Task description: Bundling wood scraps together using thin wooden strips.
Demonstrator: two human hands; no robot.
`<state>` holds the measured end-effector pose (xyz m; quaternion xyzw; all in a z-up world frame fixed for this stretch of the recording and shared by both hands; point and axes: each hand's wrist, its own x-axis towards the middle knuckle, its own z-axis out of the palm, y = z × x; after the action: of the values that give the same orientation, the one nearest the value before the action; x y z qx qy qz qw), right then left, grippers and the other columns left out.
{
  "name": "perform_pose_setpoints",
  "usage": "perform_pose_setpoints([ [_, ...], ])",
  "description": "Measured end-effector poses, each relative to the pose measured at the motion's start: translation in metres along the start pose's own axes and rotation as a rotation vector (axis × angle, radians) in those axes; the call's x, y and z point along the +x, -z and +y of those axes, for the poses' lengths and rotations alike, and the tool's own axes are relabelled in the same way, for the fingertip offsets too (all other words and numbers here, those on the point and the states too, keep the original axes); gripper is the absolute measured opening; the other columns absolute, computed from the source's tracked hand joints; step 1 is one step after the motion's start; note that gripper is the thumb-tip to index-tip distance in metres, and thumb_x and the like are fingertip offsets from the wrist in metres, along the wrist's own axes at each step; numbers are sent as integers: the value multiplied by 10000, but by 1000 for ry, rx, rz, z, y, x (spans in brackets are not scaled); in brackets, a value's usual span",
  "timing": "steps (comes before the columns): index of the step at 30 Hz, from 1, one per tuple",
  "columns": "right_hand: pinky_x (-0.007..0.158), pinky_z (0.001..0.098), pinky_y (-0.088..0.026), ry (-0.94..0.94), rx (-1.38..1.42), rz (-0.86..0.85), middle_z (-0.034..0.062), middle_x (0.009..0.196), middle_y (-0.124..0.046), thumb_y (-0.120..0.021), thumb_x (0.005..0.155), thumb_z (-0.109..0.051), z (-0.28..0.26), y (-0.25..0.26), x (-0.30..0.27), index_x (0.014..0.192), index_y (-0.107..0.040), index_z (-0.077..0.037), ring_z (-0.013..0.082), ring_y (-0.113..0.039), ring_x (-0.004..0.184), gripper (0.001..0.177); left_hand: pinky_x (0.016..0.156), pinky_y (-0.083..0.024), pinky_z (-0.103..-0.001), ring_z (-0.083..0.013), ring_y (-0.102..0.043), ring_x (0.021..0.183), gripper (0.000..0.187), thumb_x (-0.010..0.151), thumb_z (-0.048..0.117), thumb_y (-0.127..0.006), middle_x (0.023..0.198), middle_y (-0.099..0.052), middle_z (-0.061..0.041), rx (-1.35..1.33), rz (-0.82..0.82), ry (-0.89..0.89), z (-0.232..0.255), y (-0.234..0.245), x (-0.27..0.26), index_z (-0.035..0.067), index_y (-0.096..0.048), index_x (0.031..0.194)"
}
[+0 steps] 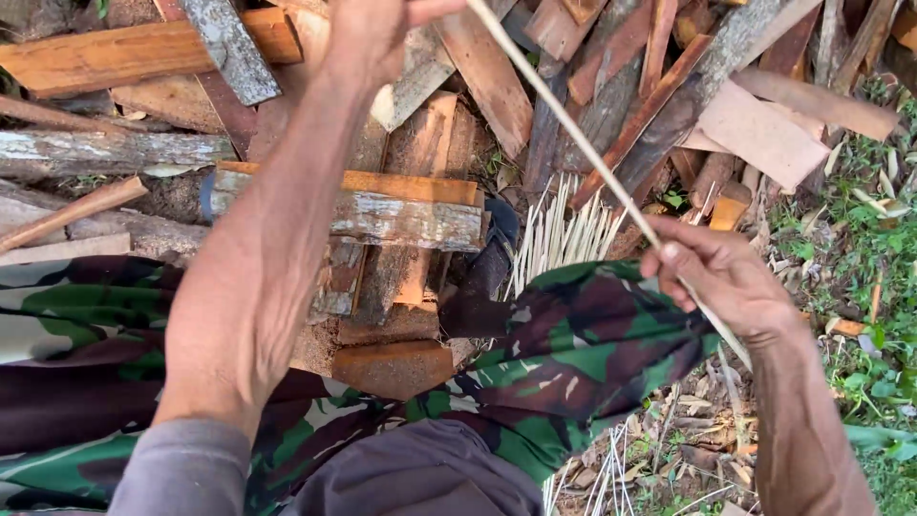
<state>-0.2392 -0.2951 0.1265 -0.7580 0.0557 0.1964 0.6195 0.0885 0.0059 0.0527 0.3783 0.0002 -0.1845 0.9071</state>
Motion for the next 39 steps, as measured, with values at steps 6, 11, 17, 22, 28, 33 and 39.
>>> perform_pose_setpoints([
  [6, 464, 268, -493, -642, -845, 324, 67, 1006, -712, -526, 1026, -82, 92, -64, 80, 1374, -671, -232, 146, -557, 566, 406, 489, -741, -256, -266, -842, 665, 117, 1016, 2, -597, 827, -777, -173, 284, 136, -27, -84, 60, 11, 2, -697, 955],
  [11, 395, 235, -554, -709, -1347, -205, 72, 725, -640, -515, 1037, -84, 198, -134, 115, 1157, -670, -21, 138, -579, 523, 206, 430, -531, -233, -178, -614, 569, 210, 875, -188, -604, 936, -720, -206, 43, -54, 125, -227, 161, 30, -43, -756, 887],
  [17, 489, 427, -622, -586, -1370, -446, 139, 665, -697, -741, 849, -93, 232, -220, 75, 909, -768, -79, 285, -718, 585, 67, 1014, -532, -421, -327, -680, 1123, 176, 913, 259, -714, 1081, -711, -176, 1357, -430, 199, -252, 185, 8, 138, -786, 1017],
  [22, 237, 276, -249, -52, -1958, -270, -55, 471, -407, -505, 1030, -172, 334, -258, 4, 721, -537, -124, 83, -268, 314, 315, 711, -573, -263, -137, -581, 706, 153, 966, 90, -661, 1079, -678, -91, 1452, -400, 714, -204, 136, -1, 23, -616, 1096],
  [28, 247, 301, -223, -55, -1686, -514, 17, 542, -521, -550, 969, -142, 154, -250, -4, 623, -586, -112, 82, -338, 354, 349, 558, -660, -268, -207, -702, 634, 103, 953, -20, -670, 847, -703, -159, 579, -133, 646, -197, 143, -8, -21, -713, 1047],
  [33, 255, 287, -294, -104, -1512, -591, 56, 577, -568, -602, 904, -83, 86, -257, -22, 775, -634, 51, 91, -399, 385, 188, 518, -658, -243, -188, -706, 603, 188, 932, 16, -706, 870, -701, -146, 608, -95, 600, -203, 146, -9, -30, -689, 1113],
  [39, 193, 336, -410, -28, -1529, -515, 191, 615, -660, -607, 880, -9, 100, -256, -71, 1097, -621, 164, 150, -531, 320, 278, 545, -658, -258, -208, -688, 605, 331, 946, -16, -665, 822, -706, -149, 680, 22, 756, -191, 134, -7, 1, -618, 1274],
])
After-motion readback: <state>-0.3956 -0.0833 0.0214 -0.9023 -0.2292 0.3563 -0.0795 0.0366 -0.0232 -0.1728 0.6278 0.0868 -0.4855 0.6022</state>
